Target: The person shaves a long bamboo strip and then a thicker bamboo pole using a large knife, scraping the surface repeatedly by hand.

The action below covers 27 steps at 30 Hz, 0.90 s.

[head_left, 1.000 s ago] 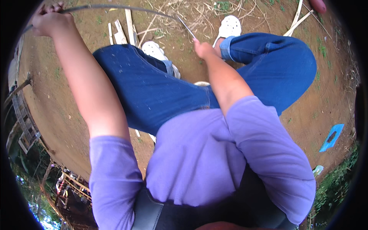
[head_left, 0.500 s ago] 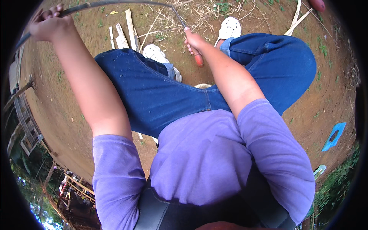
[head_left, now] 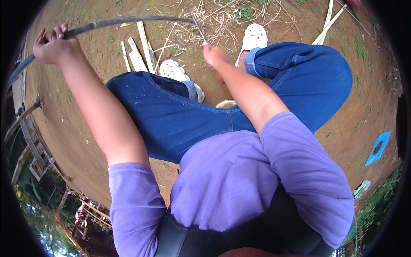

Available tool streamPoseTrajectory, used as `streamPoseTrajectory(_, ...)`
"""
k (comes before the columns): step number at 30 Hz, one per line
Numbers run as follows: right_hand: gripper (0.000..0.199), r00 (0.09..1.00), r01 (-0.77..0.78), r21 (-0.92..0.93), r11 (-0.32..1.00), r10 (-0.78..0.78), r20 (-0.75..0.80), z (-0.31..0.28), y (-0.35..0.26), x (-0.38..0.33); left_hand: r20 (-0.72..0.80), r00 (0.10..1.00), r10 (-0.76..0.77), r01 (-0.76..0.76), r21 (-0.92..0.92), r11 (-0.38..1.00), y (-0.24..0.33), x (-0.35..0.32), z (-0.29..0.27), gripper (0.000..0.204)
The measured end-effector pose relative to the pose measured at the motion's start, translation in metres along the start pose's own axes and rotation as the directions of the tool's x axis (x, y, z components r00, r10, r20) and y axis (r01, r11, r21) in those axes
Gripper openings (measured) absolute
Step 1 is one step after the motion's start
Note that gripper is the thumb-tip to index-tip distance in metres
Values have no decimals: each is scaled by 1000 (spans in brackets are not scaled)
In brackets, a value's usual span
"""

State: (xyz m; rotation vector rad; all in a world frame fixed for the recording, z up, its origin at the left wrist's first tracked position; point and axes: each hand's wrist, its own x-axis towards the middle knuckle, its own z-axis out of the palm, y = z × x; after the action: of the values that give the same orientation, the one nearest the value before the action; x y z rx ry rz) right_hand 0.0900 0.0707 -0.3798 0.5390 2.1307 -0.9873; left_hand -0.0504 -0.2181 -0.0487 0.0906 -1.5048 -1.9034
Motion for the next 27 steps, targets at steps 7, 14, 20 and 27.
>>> streamPoseTrajectory(7, 63, 852, 521, 177, 835, -520, -54, -15, -94, -57, -31, 999, 39, -36, 90, 995, -13, 24, -12, 17)
streamPoseTrajectory(14, 74, 998, 2, -147, 989, -11, -61, -7, 45, 33, -95, 995, 23, -15, 88, 996, -10, 13, 6, 16)
streamPoseTrajectory(20, 77, 949, -271, 420, 866, 167, 269, 6, 21, 19, 28, 1000, -12, 10, 79, 997, -11, 8, -3, 11)
streamPoseTrajectory(27, 74, 983, -180, 241, 954, 166, 77, -9, -18, -18, -12, 999, 30, -29, 58, 998, -10, 12, 0, 14)
